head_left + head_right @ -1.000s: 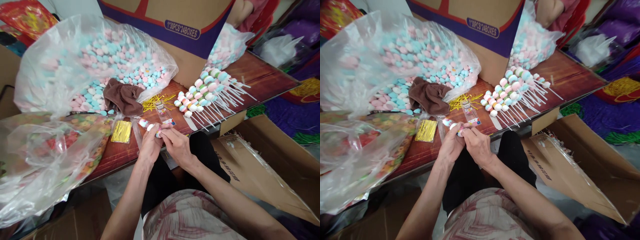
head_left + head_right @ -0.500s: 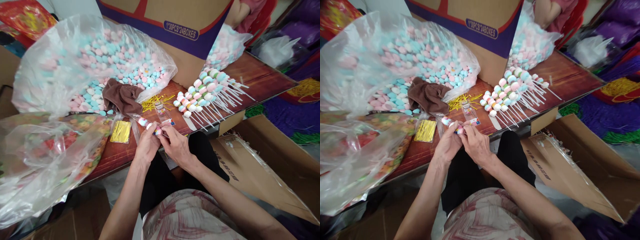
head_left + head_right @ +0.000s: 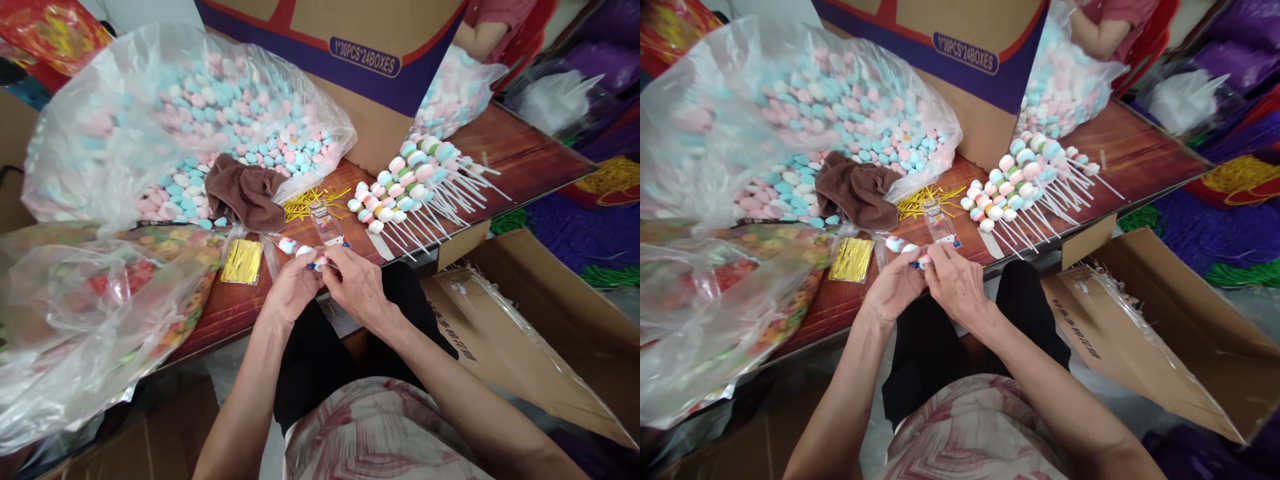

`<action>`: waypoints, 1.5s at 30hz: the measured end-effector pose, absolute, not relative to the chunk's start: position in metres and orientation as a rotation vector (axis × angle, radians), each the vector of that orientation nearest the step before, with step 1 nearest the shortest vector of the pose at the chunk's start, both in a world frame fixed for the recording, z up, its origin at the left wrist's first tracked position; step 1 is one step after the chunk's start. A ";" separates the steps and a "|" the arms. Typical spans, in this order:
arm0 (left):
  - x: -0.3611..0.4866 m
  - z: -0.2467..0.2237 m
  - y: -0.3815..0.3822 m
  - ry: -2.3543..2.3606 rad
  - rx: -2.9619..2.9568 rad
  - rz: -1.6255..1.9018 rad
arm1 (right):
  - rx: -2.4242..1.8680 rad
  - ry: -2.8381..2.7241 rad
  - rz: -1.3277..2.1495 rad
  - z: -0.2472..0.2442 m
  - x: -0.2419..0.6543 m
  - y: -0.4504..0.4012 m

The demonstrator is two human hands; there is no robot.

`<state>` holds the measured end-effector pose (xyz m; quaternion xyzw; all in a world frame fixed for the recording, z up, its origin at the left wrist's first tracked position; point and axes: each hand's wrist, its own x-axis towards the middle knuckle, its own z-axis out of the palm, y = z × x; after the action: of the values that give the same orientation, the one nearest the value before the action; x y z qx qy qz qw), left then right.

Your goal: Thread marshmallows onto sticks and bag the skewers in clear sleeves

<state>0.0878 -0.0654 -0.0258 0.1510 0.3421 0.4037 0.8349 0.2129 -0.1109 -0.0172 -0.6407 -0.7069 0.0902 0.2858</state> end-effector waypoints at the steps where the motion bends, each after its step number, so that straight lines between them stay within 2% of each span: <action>1: 0.087 -0.026 -0.065 0.720 0.324 0.843 | -1.721 -1.907 0.203 -0.017 0.213 -0.111; 7: 0.090 -0.024 -0.068 0.688 0.338 0.815 | -1.759 -1.873 -0.002 -0.026 0.203 -0.112; 16: 0.089 -0.021 -0.067 0.622 0.253 0.805 | -1.533 -1.709 0.361 -0.031 0.212 -0.109; 23: 0.093 -0.022 -0.069 0.644 0.373 0.807 | -1.400 -1.836 0.217 -0.039 0.212 -0.117; 30: 0.097 -0.012 -0.075 0.710 0.522 0.710 | -1.351 -1.638 0.097 -0.036 0.197 -0.105; 33: 0.099 -0.009 -0.078 0.741 0.544 0.745 | -1.406 -1.602 0.189 -0.032 0.201 -0.105; 37: 0.103 -0.010 -0.077 0.792 0.466 1.076 | -1.468 -1.674 0.292 -0.031 0.207 -0.111; 39: 0.103 -0.010 -0.074 0.811 0.446 1.132 | -1.491 -1.742 0.379 -0.029 0.208 -0.117; 42: 0.099 -0.009 -0.069 0.848 0.456 1.119 | -1.479 -1.716 0.618 -0.023 0.212 -0.129; 45: 0.095 -0.008 -0.067 0.868 0.473 1.108 | -1.411 -1.460 1.018 -0.017 0.217 -0.139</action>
<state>0.0952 -0.0667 -0.0083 0.2153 0.3951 0.5046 0.7368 0.2172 -0.1389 -0.0174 -0.5633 -0.5830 0.4063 0.4216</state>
